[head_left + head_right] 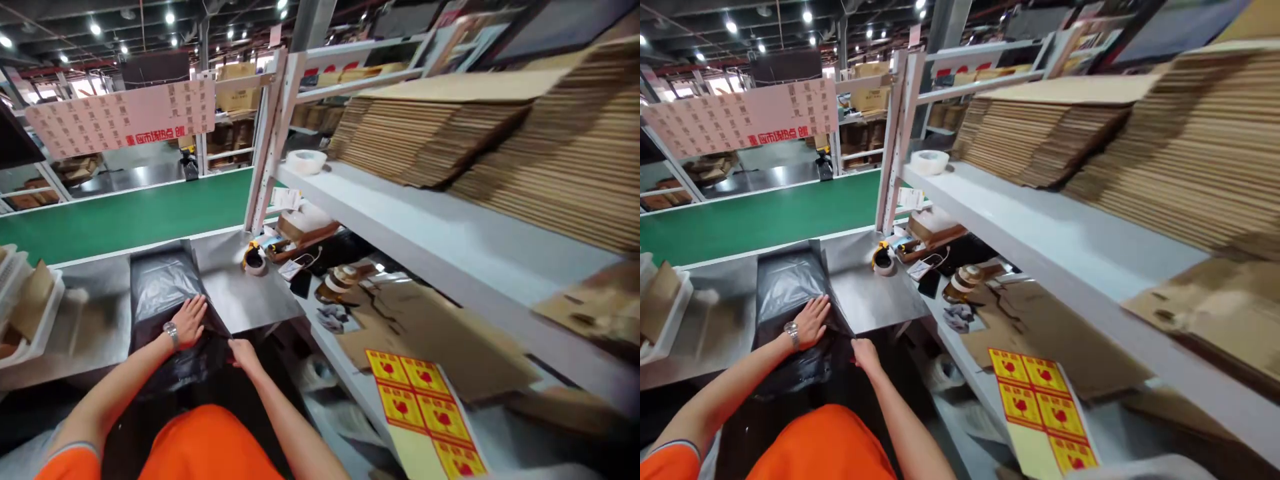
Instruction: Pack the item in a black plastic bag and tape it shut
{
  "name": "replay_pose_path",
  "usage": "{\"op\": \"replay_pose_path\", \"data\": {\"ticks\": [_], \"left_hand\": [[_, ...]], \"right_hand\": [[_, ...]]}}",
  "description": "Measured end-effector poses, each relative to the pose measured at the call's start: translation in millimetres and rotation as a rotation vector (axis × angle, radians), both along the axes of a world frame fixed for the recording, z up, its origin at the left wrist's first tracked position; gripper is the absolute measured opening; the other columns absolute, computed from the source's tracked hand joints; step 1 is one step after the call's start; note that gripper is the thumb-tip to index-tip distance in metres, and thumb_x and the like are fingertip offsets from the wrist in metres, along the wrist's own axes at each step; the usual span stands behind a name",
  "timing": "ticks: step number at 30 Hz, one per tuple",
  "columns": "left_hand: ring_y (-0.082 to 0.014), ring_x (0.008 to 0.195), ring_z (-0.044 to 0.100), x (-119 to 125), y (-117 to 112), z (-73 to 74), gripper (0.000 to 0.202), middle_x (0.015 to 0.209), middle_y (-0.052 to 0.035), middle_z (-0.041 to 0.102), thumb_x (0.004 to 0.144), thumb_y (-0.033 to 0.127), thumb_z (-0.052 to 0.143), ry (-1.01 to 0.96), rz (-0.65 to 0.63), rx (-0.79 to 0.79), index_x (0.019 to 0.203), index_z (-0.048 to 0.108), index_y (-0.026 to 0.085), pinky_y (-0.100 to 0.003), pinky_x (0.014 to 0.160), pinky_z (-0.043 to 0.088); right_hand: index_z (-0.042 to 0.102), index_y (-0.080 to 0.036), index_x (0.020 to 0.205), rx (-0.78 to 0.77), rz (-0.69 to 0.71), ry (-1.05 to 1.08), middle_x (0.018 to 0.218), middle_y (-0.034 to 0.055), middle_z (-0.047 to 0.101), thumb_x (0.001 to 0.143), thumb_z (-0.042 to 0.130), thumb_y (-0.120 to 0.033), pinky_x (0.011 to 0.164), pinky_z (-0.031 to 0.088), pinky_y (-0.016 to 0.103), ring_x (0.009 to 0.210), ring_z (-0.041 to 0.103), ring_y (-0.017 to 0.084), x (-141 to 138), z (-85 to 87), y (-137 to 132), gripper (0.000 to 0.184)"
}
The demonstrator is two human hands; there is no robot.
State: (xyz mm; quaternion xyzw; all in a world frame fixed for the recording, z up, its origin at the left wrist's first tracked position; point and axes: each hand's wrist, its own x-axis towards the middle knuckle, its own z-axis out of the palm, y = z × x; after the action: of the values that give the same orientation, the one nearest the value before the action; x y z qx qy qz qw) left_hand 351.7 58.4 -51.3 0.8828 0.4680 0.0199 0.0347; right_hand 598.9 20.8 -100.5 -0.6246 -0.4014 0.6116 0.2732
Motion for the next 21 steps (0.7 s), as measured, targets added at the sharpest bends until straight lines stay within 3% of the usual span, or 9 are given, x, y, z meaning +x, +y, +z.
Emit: {"op": "replay_pose_path", "data": {"ticks": [4, 8, 11, 14, 17, 21], "left_hand": [[-0.0338, 0.173, 0.015, -5, 24, -29.7, 0.079, 0.184, -0.0215, 0.018, 0.098, 0.025, 0.049, 0.018, -0.177, -0.082, 0.172, 0.033, 0.004, -0.055, 0.14, 0.012], [-0.0315, 0.17, 0.025, -12, 32, -52.9, 0.084, 0.181, -0.0216, 0.027, 0.087, 0.009, 0.043, -0.039, -0.229, -0.168, 0.17, 0.036, -0.001, -0.047, 0.141, 0.018], [-0.0328, 0.169, 0.029, -13, 29, -56.7, 0.08, 0.18, -0.0232, 0.029, 0.088, 0.009, 0.04, -0.106, -0.232, -0.196, 0.167, 0.04, -0.002, -0.045, 0.139, 0.025], [-0.0333, 0.167, 0.034, -27, 18, -49.3, 0.074, 0.18, -0.0205, 0.031, 0.094, 0.013, 0.041, -0.122, -0.243, -0.235, 0.168, 0.042, 0.003, -0.043, 0.137, 0.031], [-0.0319, 0.162, 0.044, -71, -8, -38.0, 0.07, 0.179, -0.0158, 0.036, 0.099, 0.01, 0.037, -0.122, -0.195, -0.247, 0.168, 0.045, 0.012, -0.044, 0.132, 0.041], [-0.0287, 0.162, 0.045, -165, -59, -26.4, 0.066, 0.175, -0.0121, 0.044, 0.104, 0.008, 0.035, -0.082, -0.127, -0.211, 0.166, 0.051, 0.022, -0.049, 0.134, 0.04]], "right_hand": [[0.062, -0.021, 0.066, -0.102, -0.045, 0.002, 0.059, 0.0037, 0.069, 0.095, 0.068, -0.027, 0.042, 0.046, 0.019, 0.05, 0.068, 0.016, 3, 10.4, 1, 0.03], [0.062, -0.021, 0.074, -0.158, -0.13, 0.09, 0.061, 0.0018, 0.068, 0.101, 0.062, -0.026, 0.044, 0.05, 0.016, 0.048, 0.063, 0.011, 1, 31.0, 21, 0.028], [0.062, -0.019, 0.078, -0.173, -0.196, 0.166, 0.063, -0.0004, 0.065, 0.104, 0.061, -0.024, 0.046, 0.051, 0.016, 0.048, 0.058, 0.008, -4, 47.3, 45, 0.027], [0.06, -0.019, 0.077, -0.192, -0.229, 0.225, 0.061, -0.0022, 0.062, 0.106, 0.06, -0.023, 0.045, 0.048, 0.015, 0.047, 0.053, 0.007, -10, 59.2, 68, 0.03], [0.058, -0.019, 0.075, -0.223, -0.244, 0.266, 0.058, -0.0036, 0.059, 0.108, 0.057, -0.022, 0.042, 0.044, 0.014, 0.045, 0.05, 0.007, -15, 64.6, 88, 0.034], [0.054, -0.02, 0.07, -0.271, -0.268, 0.306, 0.054, -0.0046, 0.055, 0.11, 0.053, -0.022, 0.04, 0.04, 0.013, 0.043, 0.047, 0.006, -20, 64.7, 110, 0.039]]}}
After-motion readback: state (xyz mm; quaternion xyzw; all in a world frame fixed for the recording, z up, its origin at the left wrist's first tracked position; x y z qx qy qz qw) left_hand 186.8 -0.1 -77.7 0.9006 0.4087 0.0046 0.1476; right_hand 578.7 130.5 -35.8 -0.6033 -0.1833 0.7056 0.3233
